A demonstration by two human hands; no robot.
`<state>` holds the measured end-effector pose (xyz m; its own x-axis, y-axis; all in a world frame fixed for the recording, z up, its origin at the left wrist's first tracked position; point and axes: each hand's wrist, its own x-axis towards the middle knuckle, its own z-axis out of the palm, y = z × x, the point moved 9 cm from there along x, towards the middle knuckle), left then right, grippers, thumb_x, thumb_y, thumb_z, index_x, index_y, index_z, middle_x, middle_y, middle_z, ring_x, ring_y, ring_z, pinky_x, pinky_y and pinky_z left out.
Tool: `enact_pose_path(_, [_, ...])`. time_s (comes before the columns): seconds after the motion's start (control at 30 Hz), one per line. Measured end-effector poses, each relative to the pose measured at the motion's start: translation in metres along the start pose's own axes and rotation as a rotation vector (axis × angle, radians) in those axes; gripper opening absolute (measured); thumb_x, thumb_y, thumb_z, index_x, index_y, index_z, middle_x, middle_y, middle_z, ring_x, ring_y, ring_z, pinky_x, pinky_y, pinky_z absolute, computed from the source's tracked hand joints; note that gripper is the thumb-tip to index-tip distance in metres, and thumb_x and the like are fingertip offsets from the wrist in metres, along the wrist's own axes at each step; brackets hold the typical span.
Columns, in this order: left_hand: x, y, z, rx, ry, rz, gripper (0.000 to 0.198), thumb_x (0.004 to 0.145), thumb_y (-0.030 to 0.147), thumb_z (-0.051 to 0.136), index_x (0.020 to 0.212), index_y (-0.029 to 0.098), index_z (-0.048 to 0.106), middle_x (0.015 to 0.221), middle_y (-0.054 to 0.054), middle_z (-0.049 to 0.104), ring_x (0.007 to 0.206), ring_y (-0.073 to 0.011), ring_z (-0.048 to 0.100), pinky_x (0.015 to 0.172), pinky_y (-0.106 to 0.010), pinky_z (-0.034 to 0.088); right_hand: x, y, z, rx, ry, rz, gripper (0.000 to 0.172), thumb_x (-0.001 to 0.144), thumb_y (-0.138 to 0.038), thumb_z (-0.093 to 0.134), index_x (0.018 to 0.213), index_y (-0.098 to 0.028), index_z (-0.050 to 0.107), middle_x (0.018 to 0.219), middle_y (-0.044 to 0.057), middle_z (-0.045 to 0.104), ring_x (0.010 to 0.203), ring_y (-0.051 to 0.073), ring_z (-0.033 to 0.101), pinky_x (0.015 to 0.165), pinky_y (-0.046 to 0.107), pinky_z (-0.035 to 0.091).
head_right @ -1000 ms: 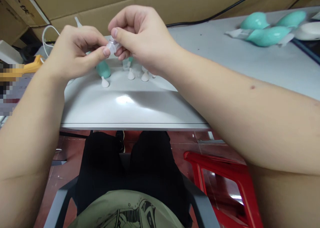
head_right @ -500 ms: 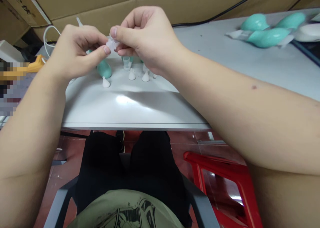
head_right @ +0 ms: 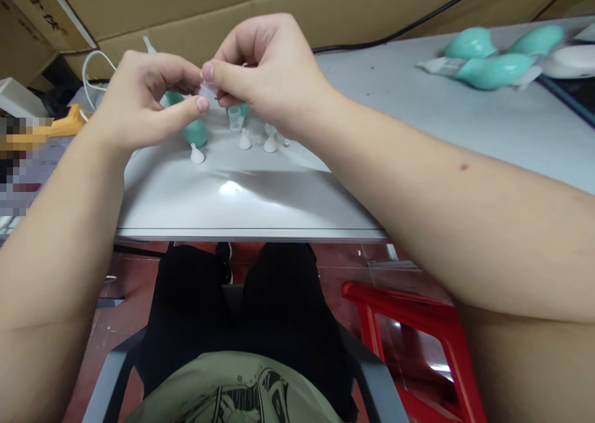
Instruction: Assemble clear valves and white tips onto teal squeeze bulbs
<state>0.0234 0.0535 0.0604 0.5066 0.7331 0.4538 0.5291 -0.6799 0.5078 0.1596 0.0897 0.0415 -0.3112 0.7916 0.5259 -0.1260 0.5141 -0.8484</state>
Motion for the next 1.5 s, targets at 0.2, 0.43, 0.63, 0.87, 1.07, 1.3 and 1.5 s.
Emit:
enact_pose_path(0.2, [0.000, -0.001, -0.002, 0.047, 0.048, -0.014, 0.026, 0.094, 0.052, 0.076, 0.095, 0.026, 0.077, 0.096, 0.003, 0.081, 0.089, -0.0183, 0.067, 0.089, -0.039, 0.057, -0.003, -0.009, 0.004, -0.103, -0.084, -0.076, 0.020, 0.092, -0.031, 0.084, 0.079, -0.017, 0.076, 0.079, 0.004, 0.074, 0.073, 0.015, 0.068, 0.072, 0.030, 0.057])
enact_pose_path(0.43, [0.004, -0.002, -0.005, 0.079, 0.151, 0.115, 0.020, 0.087, 0.050, 0.082, 0.088, 0.031, 0.076, 0.087, 0.000, 0.080, 0.079, -0.0241, 0.071, 0.076, -0.046, 0.059, -0.001, -0.023, 0.004, -0.312, -0.122, -0.303, 0.008, 0.089, -0.012, 0.077, 0.080, -0.011, 0.077, 0.077, 0.001, 0.073, 0.069, 0.010, 0.061, 0.060, 0.024, 0.042])
enact_pose_path(0.63, [0.003, -0.001, -0.008, 0.060, 0.187, 0.131, 0.021, 0.086, 0.048, 0.085, 0.088, 0.029, 0.074, 0.087, -0.002, 0.079, 0.080, -0.0247, 0.073, 0.075, -0.046, 0.062, 0.000, -0.023, 0.003, -0.225, -0.113, -0.342, 0.005, 0.082, -0.008, 0.080, 0.082, -0.011, 0.075, 0.082, 0.002, 0.074, 0.073, 0.011, 0.065, 0.063, 0.024, 0.046])
enact_pose_path(0.87, [0.005, -0.001, -0.009, 0.061, 0.212, 0.124, 0.035, 0.084, 0.060, 0.086, 0.084, 0.027, 0.075, 0.082, -0.003, 0.078, 0.077, -0.0246, 0.072, 0.074, -0.046, 0.061, 0.000, -0.024, 0.002, -0.195, -0.111, -0.383, 0.007, 0.079, -0.009, 0.078, 0.079, -0.011, 0.072, 0.079, 0.002, 0.071, 0.069, 0.010, 0.063, 0.061, 0.024, 0.046])
enact_pose_path(1.07, [0.004, -0.004, -0.007, 0.070, 0.172, 0.101, 0.028, 0.084, 0.051, 0.088, 0.092, 0.025, 0.079, 0.088, -0.002, 0.080, 0.080, -0.0232, 0.072, 0.078, -0.046, 0.063, -0.003, -0.031, 0.002, -0.348, -0.129, -0.383, 0.008, 0.083, -0.012, 0.078, 0.078, -0.010, 0.072, 0.078, 0.002, 0.067, 0.069, 0.009, 0.060, 0.061, 0.024, 0.045])
enact_pose_path(1.3, [0.001, 0.006, -0.005, 0.068, 0.115, 0.127, 0.013, 0.089, 0.037, 0.083, 0.099, 0.029, 0.079, 0.096, -0.001, 0.081, 0.088, -0.0266, 0.075, 0.085, -0.052, 0.064, -0.005, -0.034, 0.003, -0.424, -0.134, -0.401, 0.015, 0.078, -0.005, 0.080, 0.075, -0.015, 0.068, 0.075, -0.002, 0.064, 0.068, 0.009, 0.056, 0.062, 0.025, 0.043])
enact_pose_path(1.5, [0.001, 0.004, 0.000, 0.073, 0.065, 0.105, 0.016, 0.086, 0.032, 0.079, 0.101, 0.031, 0.078, 0.099, -0.001, 0.081, 0.092, -0.0270, 0.075, 0.087, -0.050, 0.065, -0.006, -0.030, 0.008, -0.554, -0.193, -0.348, 0.018, 0.077, -0.003, 0.078, 0.075, -0.018, 0.069, 0.075, -0.002, 0.067, 0.071, 0.012, 0.061, 0.067, 0.028, 0.046])
